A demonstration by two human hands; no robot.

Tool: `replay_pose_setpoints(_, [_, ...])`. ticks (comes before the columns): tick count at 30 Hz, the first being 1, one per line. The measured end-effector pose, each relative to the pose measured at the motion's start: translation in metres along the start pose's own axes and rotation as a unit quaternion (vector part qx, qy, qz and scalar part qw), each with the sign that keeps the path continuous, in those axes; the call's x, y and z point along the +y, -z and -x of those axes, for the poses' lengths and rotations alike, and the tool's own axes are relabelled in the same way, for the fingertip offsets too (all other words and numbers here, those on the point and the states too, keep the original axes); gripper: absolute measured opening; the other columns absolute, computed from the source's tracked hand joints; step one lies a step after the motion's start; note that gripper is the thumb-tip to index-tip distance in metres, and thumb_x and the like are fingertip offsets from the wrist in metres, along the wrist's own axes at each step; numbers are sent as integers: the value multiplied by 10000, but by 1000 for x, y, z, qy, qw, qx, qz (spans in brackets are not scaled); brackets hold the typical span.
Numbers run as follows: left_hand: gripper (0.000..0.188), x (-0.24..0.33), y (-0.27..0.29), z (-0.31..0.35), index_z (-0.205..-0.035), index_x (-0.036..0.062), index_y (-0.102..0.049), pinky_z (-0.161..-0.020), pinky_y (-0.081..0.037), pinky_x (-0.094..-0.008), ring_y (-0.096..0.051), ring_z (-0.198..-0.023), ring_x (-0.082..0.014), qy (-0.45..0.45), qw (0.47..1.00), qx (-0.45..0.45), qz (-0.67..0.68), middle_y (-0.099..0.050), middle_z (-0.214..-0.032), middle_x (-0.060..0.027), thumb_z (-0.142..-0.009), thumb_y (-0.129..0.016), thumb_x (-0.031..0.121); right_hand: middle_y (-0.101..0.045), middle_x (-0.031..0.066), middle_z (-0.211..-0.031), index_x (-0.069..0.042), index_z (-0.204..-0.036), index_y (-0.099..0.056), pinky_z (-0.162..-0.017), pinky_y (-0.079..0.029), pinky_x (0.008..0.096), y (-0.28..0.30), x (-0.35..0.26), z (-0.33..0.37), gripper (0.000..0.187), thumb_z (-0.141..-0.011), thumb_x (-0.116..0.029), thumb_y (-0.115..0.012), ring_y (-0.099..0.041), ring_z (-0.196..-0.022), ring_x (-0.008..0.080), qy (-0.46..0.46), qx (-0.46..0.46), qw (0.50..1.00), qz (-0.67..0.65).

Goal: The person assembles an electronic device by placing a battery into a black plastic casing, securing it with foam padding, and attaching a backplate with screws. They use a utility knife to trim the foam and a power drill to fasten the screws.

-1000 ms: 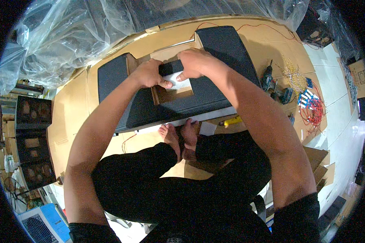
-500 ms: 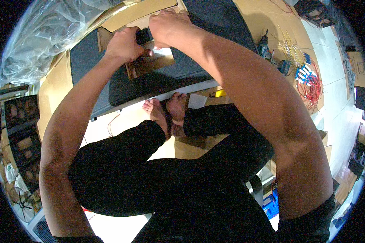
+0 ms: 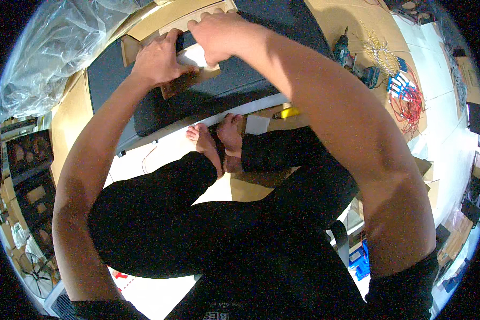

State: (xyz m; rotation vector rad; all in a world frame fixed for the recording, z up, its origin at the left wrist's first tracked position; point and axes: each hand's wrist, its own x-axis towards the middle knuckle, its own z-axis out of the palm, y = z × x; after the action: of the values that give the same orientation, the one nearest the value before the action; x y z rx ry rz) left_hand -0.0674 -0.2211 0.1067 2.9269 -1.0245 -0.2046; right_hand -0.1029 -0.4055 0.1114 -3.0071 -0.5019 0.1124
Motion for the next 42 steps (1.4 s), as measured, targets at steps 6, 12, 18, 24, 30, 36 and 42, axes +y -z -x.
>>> replay_pose_setpoints(6, [790, 8, 2, -5, -1297, 85, -530, -932, -546, -527, -673, -1106, -373, 26, 997, -22, -62, -698, -1151, -195, -705, -828, 516, -686, 169, -1163, -24, -1194, -624, -891, -545, 511, 6, -25, -3, 461, -821, -263, -753, -653, -1113, 344, 4, 6, 996, 88])
replay_pose_setpoints(12, [635, 15, 3, -8, -1229, 84, -595, -908, -565, -480, -692, -1079, -346, 62, 992, -44, -104, -712, -1105, -178, -735, -809, 420, -737, 165, -982, -48, -960, -745, -837, -557, 434, 7, -19, -11, 220, -755, -115, -699, -711, -961, 338, 43, 9, 997, 68])
replay_pose_setpoints(18, [540, 0, -10, -8, -1169, 6, -607, -875, -574, -496, -699, -961, -418, -27, 997, 38, -69, -712, -992, -242, -739, -787, 280, -737, 159, -984, -43, -958, -750, -810, -561, 442, 5, -17, -11, 229, -747, -123, -714, -708, -951, 342, 40, 23, 998, 51])
replay_pose_setpoints(24, [637, -22, -13, -19, -1249, -8, -550, -943, -529, -480, -648, -1053, -440, -121, 992, 26, 25, -673, -1081, -286, -718, -814, 226, -725, 198, -952, -5, -941, -740, -788, -563, 446, 21, -22, -10, 285, -710, -171, -749, -709, -915, 349, 57, -40, 994, 79])
replay_pose_setpoints(30, [746, -62, -11, -27, -1353, -7, -514, -982, -503, -440, -640, -1119, -397, -181, 980, -23, 77, -672, -1150, -266, -686, -791, 179, -731, 182, -899, 2, -931, -742, -765, -564, 442, 6, -24, -17, 305, -704, -200, -769, -717, -868, 343, 63, 14, 995, 81])
replay_pose_setpoints(36, [616, -46, 32, -28, -1285, 3, -587, -893, -489, -392, -638, -1030, -287, -142, 950, -160, 226, -687, -1117, -203, -708, -695, 187, -731, 181, -883, 1, -931, -742, -766, -568, 431, -5, -18, -15, 320, -708, -225, -783, -723, -862, 325, 47, 43, 993, 95])
replay_pose_setpoints(42, [591, -76, 8, -40, -1252, -24, -618, -898, -494, -392, -632, -1060, -341, -184, 954, -57, 229, -651, -1215, -240, -711, -613, 212, -722, 197, -938, 6, -867, -748, -784, -571, 424, 15, -37, -9, 399, -695, -348, -815, -713, -925, 324, 51, 4, 996, 66])
